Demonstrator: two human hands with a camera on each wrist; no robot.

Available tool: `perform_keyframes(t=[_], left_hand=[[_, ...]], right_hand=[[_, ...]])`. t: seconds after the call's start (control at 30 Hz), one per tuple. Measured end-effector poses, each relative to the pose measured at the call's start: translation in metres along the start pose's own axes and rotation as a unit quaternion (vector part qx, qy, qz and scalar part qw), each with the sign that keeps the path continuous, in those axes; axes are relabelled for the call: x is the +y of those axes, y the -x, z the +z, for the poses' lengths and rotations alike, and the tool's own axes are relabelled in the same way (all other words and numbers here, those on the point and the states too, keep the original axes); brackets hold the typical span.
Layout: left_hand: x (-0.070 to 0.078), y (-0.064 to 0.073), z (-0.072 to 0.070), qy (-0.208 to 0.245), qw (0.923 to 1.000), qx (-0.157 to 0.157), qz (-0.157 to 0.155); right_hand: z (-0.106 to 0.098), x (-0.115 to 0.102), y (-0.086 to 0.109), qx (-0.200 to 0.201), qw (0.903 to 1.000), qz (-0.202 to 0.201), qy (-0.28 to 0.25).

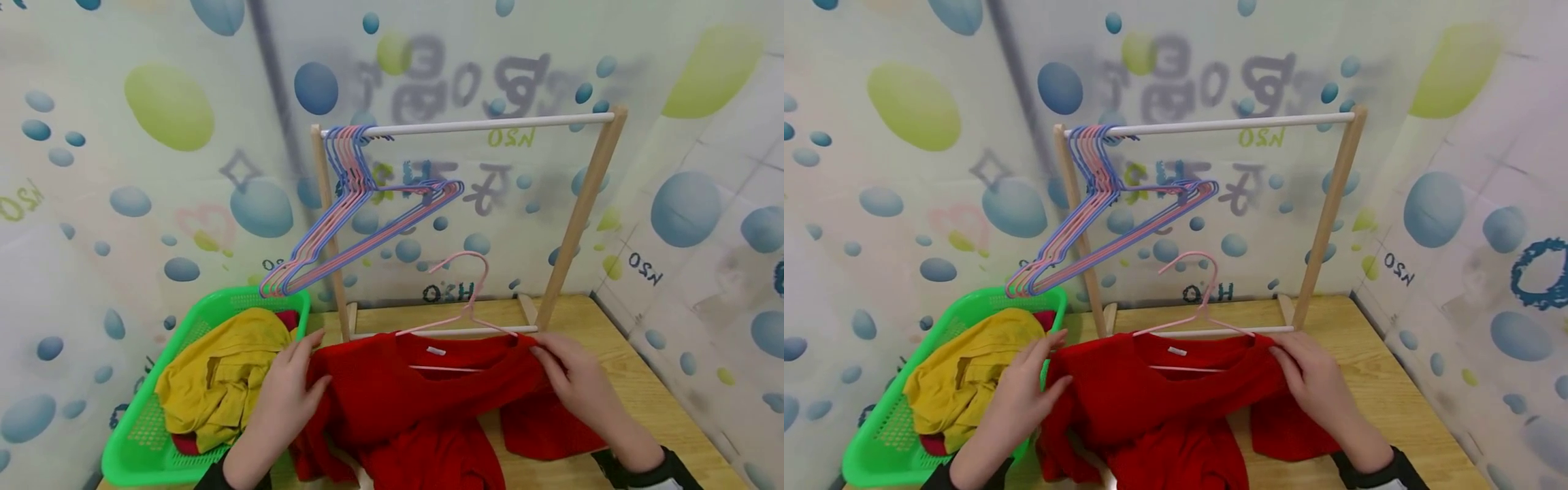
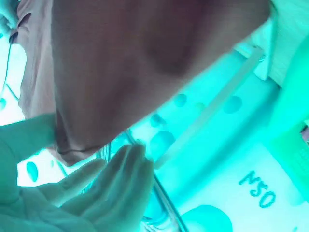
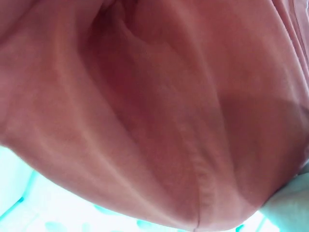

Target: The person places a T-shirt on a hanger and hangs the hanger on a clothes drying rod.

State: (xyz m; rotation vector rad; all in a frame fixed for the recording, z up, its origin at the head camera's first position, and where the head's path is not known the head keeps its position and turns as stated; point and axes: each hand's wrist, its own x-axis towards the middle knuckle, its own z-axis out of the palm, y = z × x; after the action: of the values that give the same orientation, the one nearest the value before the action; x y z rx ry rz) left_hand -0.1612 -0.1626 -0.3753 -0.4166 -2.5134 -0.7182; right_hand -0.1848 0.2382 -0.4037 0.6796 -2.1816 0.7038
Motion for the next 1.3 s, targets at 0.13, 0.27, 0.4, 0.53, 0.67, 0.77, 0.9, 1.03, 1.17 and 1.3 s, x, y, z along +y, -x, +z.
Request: perform_keyframes(t=[0.13, 0.27, 0.4, 0.53, 0.67, 0.77, 0.9, 1.03, 1.17, 1.3], left_hand=[[-0.004, 0.0, 0.0, 0.011, 0.9998, -0.018, -0.006], [-0.004, -0.003, 0.0, 0.022, 0.9996, 0.011, 0.011], [-0.003, -0.011, 0.001, 0.034, 0.9977, 0.041, 0.041], [-0.002, -0.02, 0.004, 0.026, 0.9982, 0.026, 0.047], [0.0, -0.021, 0.008, 0.011, 0.9986, 0.012, 0.05], [0.005, -0.019, 0.007, 0.021, 0.9973, 0.034, 0.061], [0.014, -0.02, 0.007, 0.04, 0.9906, 0.058, 0.118], [0.022, -0.024, 0.01, 0.05, 0.9796, 0.053, 0.187], [0.025, -0.028, 0.013, 0.053, 0.9783, 0.033, 0.198], [0.025, -0.028, 0.015, 0.062, 0.9801, 0.019, 0.188]], right_hand=[[-0.006, 0.006, 0.0, 0.001, 1.0, -0.001, 0.006], [-0.011, 0.013, 0.001, -0.003, 1.0, 0.003, -0.005], [-0.015, 0.018, 0.004, -0.006, 0.9997, 0.009, -0.021], [-0.019, 0.02, 0.005, 0.004, 0.9996, 0.019, -0.02], [-0.02, 0.019, 0.004, 0.01, 0.9999, 0.009, -0.005], [-0.019, 0.017, 0.002, 0.007, 1.0, -0.003, 0.006], [-0.016, 0.011, -0.002, 0.008, 0.9999, -0.009, 0.01], [-0.01, 0.005, -0.005, 0.004, 0.9999, -0.014, 0.003], [-0.005, -0.001, -0.006, -0.016, 0.9999, -0.001, -0.004], [-0.001, -0.006, -0.006, -0.026, 0.9996, 0.006, -0.002]])
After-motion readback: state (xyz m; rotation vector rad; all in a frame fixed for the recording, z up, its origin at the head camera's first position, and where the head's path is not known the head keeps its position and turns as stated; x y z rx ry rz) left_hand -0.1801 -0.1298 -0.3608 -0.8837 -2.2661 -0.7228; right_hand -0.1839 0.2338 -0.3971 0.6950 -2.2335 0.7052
